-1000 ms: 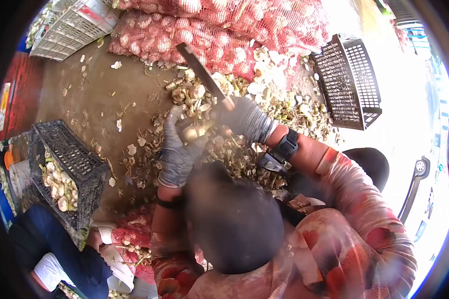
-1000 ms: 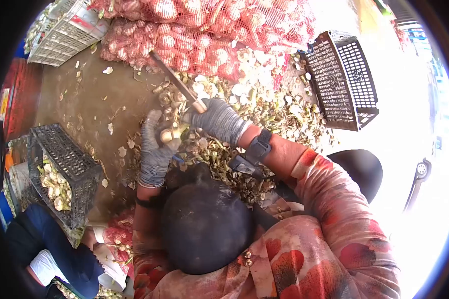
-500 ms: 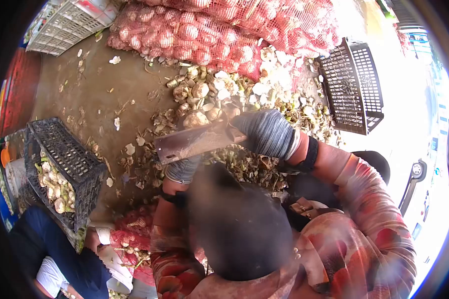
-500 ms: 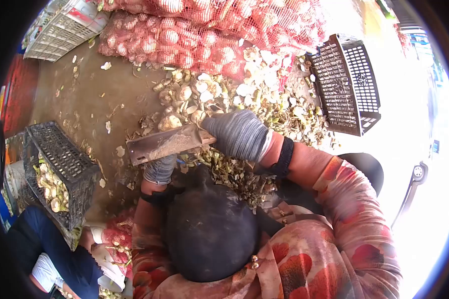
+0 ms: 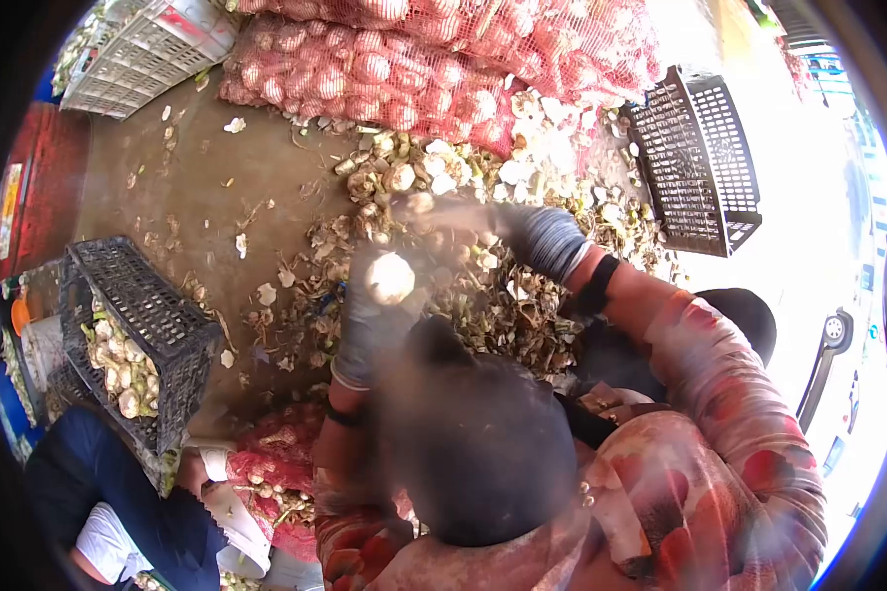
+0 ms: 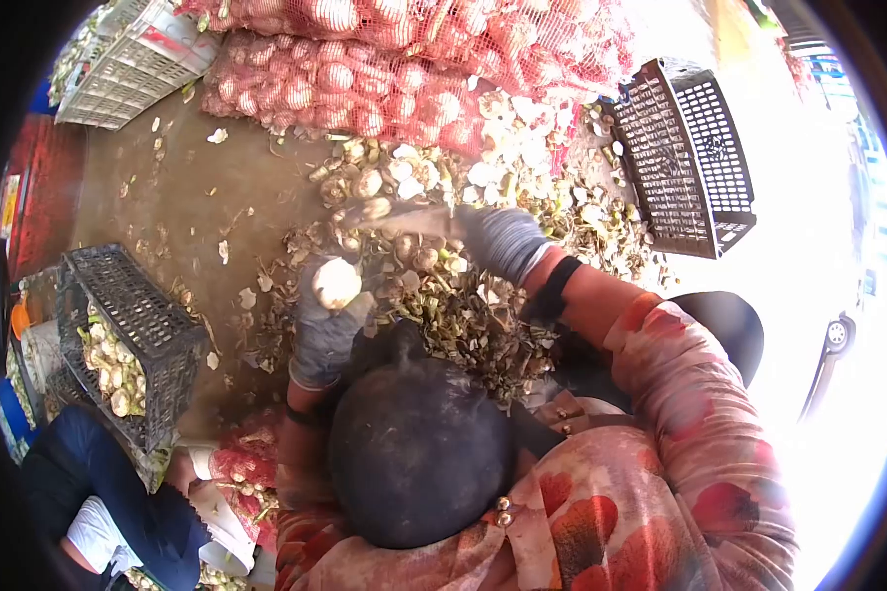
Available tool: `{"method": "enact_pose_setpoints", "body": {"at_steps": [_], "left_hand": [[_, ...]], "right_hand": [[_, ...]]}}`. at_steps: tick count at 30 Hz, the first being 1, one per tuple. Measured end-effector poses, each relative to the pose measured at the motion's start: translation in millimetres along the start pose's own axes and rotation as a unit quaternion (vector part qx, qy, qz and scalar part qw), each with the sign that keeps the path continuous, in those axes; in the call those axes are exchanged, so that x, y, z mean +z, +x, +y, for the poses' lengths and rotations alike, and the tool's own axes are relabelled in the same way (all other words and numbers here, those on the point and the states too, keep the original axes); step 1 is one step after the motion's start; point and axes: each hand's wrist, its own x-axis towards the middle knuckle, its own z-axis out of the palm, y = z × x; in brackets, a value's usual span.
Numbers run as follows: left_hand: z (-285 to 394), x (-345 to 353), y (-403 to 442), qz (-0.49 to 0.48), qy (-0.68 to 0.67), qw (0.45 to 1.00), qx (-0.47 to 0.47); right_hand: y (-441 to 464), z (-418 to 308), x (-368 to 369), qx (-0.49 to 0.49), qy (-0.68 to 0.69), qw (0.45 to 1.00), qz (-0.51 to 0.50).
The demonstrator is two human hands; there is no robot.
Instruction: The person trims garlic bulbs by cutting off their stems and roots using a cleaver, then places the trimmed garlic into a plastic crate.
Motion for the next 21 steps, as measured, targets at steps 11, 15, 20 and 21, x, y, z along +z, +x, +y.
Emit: {"method": "enact_pose_setpoints", "body": {"at_steps": [11, 15, 20, 21], "left_hand": [[-31.6, -174.1, 39.9, 0.219, -0.236, 0.946, 0.034], [-146.9, -69.4, 123.1, 0.055, 0.281, 0.958, 0.022], [-191.9, -42.9, 157.7, -0.005, 0.449, 0.892, 0.053], [-176.9, -41.4, 154.4, 0.015, 0.39, 0.919, 0.064]], "right_hand": [[-25.4, 39.7, -9.3, 0.052, 0.135, 0.973, 0.181], [-30.2, 10.1, -20.2, 0.073, 0.094, 0.985, 0.124], [-34.2, -1.8, -37.3, 0.044, 0.081, 0.995, 0.045], [-35.3, -6.1, -43.6, 0.027, 0.095, 0.994, 0.05]]}}
